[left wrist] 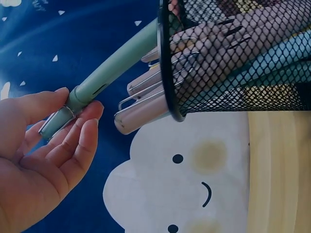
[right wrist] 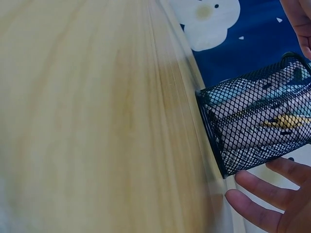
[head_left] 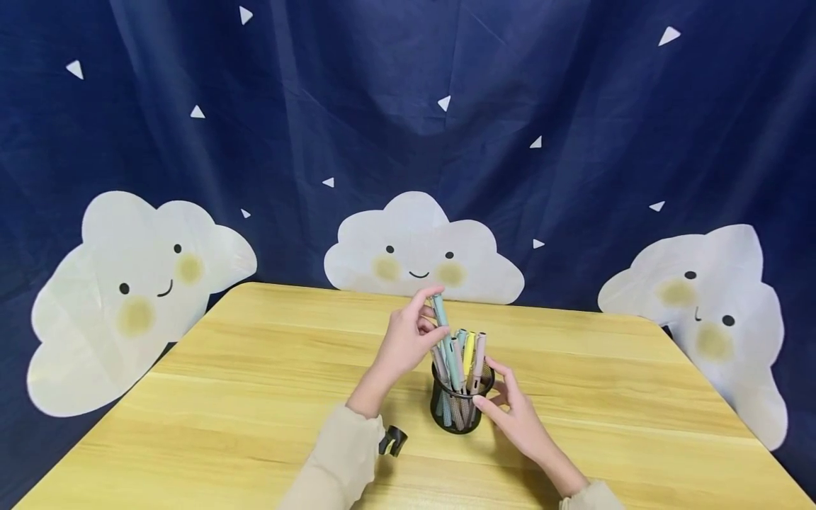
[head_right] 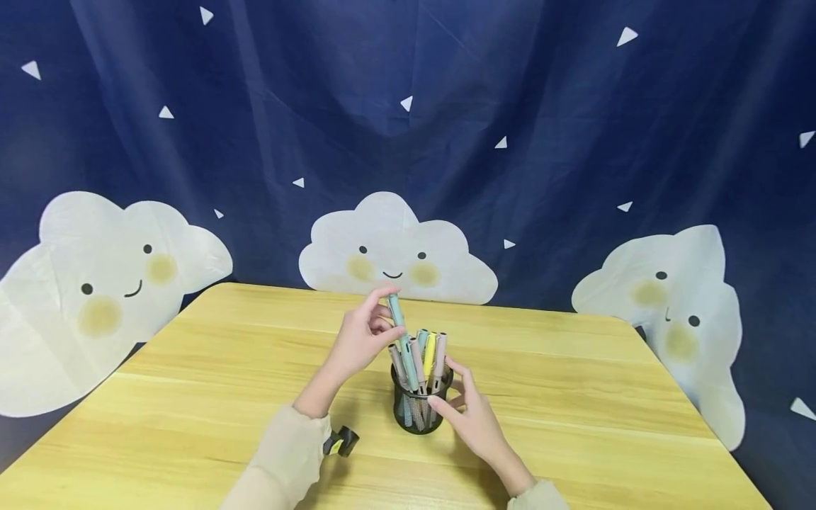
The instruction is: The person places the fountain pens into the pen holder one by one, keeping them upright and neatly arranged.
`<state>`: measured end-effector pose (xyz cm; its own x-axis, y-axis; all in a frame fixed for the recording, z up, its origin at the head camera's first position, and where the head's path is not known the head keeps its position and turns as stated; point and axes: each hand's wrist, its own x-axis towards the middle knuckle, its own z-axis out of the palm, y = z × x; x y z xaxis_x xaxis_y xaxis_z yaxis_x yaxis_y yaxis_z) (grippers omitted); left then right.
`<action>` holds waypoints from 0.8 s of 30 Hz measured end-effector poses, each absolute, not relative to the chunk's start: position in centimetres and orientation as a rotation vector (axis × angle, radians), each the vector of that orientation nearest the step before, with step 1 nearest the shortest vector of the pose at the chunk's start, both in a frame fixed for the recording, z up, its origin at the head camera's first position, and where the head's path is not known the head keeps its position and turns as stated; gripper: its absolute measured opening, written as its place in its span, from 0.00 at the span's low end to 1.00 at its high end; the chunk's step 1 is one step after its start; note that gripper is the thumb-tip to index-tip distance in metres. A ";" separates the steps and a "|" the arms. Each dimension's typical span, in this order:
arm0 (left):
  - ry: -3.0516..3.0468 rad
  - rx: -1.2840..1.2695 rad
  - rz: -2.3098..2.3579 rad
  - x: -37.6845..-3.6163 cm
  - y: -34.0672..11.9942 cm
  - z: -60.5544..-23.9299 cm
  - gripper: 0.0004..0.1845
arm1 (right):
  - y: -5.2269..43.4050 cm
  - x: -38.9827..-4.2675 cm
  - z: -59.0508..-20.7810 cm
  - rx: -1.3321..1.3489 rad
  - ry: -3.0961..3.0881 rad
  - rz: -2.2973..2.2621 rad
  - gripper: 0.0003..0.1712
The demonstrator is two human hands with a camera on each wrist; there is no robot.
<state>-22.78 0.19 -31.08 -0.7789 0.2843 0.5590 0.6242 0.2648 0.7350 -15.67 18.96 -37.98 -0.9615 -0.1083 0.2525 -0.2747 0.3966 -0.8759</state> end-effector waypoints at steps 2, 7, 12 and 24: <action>-2.243 -0.835 -1.474 -22.7 0.3 -31.0 0.30 | 18.9 -15.7 -38.0 0.341 -2.493 1.612 0.34; -2.265 -0.849 -1.397 -22.8 0.3 -31.4 0.24 | 18.9 -15.7 -38.1 0.326 -2.492 1.615 0.34; -2.277 -0.850 -1.367 -23.1 0.2 -32.0 0.21 | 18.9 -15.7 -38.2 0.335 -2.479 1.618 0.34; -2.417 -0.912 -1.293 -23.3 -0.1 -32.7 0.16 | 19.0 -15.9 -38.3 0.368 -2.482 1.602 0.34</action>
<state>-23.34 -0.05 -32.70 -0.7723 0.4078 0.4871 0.6315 0.4098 0.6582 -15.85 18.96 -38.31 -0.9562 -0.1164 0.2687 -0.2928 0.3945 -0.8710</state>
